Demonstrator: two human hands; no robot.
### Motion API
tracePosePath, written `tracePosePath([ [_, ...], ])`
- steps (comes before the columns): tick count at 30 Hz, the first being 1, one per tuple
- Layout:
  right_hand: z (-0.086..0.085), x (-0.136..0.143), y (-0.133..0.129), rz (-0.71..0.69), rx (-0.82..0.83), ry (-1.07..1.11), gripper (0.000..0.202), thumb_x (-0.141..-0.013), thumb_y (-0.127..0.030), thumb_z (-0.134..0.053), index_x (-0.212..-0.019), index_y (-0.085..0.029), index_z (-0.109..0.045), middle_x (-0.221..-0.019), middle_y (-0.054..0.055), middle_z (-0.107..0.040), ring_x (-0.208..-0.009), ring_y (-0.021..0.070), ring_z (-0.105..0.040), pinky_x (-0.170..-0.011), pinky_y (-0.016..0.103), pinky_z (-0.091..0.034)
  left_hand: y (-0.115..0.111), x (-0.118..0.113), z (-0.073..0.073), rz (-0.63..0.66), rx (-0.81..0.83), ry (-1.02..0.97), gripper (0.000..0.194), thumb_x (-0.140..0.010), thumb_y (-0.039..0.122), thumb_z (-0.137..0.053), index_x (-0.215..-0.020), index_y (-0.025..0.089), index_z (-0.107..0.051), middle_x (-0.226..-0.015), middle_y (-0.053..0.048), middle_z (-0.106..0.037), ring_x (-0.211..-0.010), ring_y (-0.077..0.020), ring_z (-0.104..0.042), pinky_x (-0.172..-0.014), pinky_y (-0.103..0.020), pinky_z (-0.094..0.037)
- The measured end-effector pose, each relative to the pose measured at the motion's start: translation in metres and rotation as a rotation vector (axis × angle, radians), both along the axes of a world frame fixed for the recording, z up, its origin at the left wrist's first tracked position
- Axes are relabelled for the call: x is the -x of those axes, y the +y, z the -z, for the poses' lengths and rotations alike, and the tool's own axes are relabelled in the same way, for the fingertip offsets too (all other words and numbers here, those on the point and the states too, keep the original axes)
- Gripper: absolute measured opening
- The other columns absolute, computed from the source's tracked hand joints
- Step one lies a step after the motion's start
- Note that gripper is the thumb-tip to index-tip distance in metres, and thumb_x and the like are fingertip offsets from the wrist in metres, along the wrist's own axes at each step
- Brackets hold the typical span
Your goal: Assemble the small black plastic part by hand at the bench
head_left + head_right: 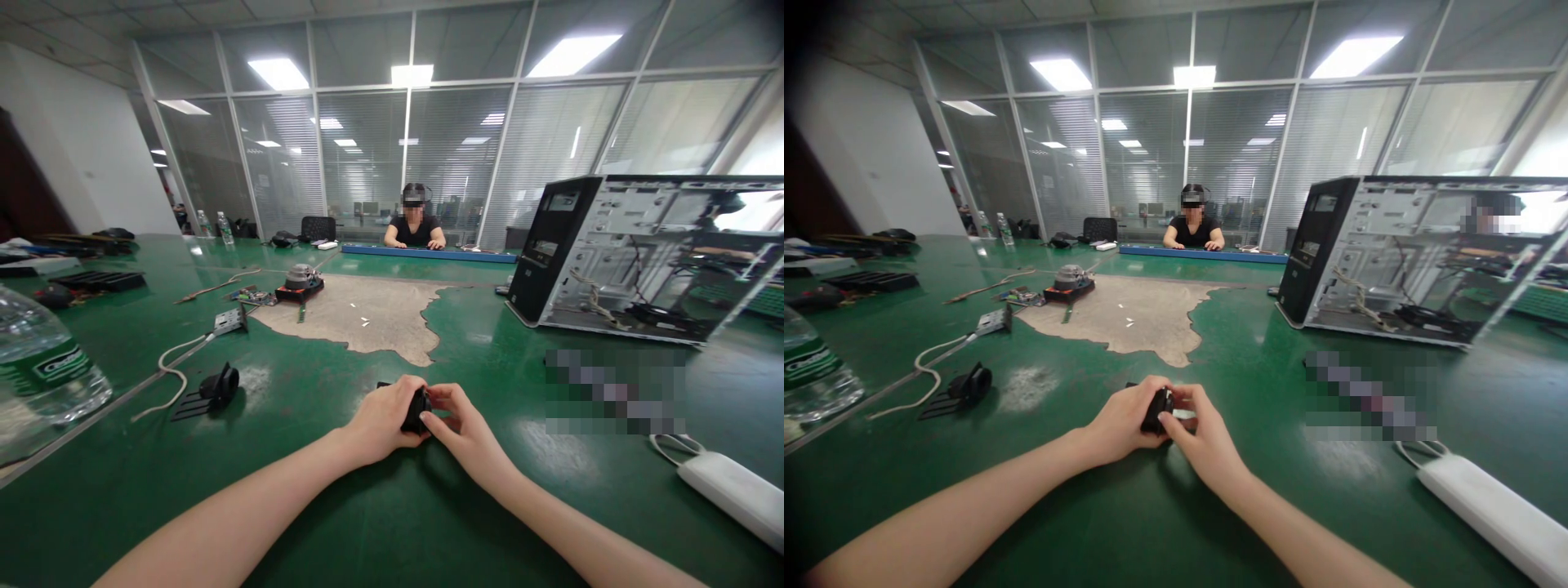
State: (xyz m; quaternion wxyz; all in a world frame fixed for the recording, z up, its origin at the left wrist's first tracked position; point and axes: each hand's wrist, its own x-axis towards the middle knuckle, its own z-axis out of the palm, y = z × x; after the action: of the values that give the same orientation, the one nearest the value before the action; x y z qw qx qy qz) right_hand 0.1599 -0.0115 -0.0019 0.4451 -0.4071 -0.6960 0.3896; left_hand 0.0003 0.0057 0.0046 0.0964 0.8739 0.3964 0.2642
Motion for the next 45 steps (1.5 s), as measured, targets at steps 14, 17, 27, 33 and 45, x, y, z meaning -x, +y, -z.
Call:
tracePosePath([
  [14, -0.0018, -0.0004, -0.0009, 0.017, -0.031, -0.007, 0.019, -0.076, -0.024, -0.052, -0.094, -0.02, -0.046, -0.096, 0.005, -0.052, -0.091, 0.0172, -0.054, -0.071, 0.029, -0.05, 0.0002, -0.0009, -0.0012, -0.006, 0.003, -0.001, 0.054, -0.064, 0.028, -0.061, -0.109, 0.022, -0.033, -0.103, -0.005, -0.051, -0.085, -0.0217, -0.055, -0.071, -0.032, -0.042],
  [17, -0.0038, -0.0004, -0.0022, -0.029, 0.046, -0.007, 0.019, -0.077, -0.024, -0.05, -0.095, -0.02, -0.045, -0.092, 0.004, -0.054, -0.086, 0.016, -0.057, -0.07, 0.029, -0.051, 0.0001, -0.001, -0.0011, -0.014, 0.007, 0.001, 0.054, -0.064, 0.027, -0.061, -0.109, 0.022, -0.033, -0.102, -0.004, -0.051, -0.085, -0.0217, -0.055, -0.071, -0.032, -0.042],
  [27, -0.0038, -0.0011, -0.0032, 0.037, -0.106, -0.021, 0.015, -0.076, -0.021, -0.052, -0.091, -0.02, -0.049, -0.098, 0.005, -0.052, -0.092, 0.0176, -0.053, -0.07, 0.029, -0.051, -0.0011, -0.001, -0.0026, -0.009, 0.002, -0.005, 0.052, -0.065, 0.029, -0.06, -0.109, 0.022, -0.033, -0.102, -0.004, -0.051, -0.084, -0.0217, -0.055, -0.07, -0.032, -0.042],
  [33, -0.0065, -0.0013, -0.0045, -0.014, -0.019, -0.019, 0.016, -0.076, -0.024, -0.051, -0.092, -0.02, -0.048, -0.092, 0.004, -0.054, -0.087, 0.0166, -0.056, -0.069, 0.029, -0.051, -0.0014, 0.0, -0.0026, -0.004, 0.002, 0.007, 0.054, -0.064, 0.028, -0.061, -0.109, 0.023, -0.033, -0.102, -0.004, -0.051, -0.084, -0.0216, -0.055, -0.07, -0.031, -0.042],
  [45, -0.0011, -0.0007, -0.0026, -0.027, 0.048, -0.012, 0.023, -0.077, -0.026, -0.051, -0.098, -0.02, -0.044, -0.091, 0.004, -0.055, -0.084, 0.0157, -0.057, -0.068, 0.03, -0.051, -0.0019, 0.0009, -0.001, 0.01, -0.022, 0.027, 0.054, -0.066, 0.031, -0.06, -0.11, 0.021, -0.031, -0.103, -0.005, -0.05, -0.084, -0.0216, -0.055, -0.07, -0.032, -0.043],
])
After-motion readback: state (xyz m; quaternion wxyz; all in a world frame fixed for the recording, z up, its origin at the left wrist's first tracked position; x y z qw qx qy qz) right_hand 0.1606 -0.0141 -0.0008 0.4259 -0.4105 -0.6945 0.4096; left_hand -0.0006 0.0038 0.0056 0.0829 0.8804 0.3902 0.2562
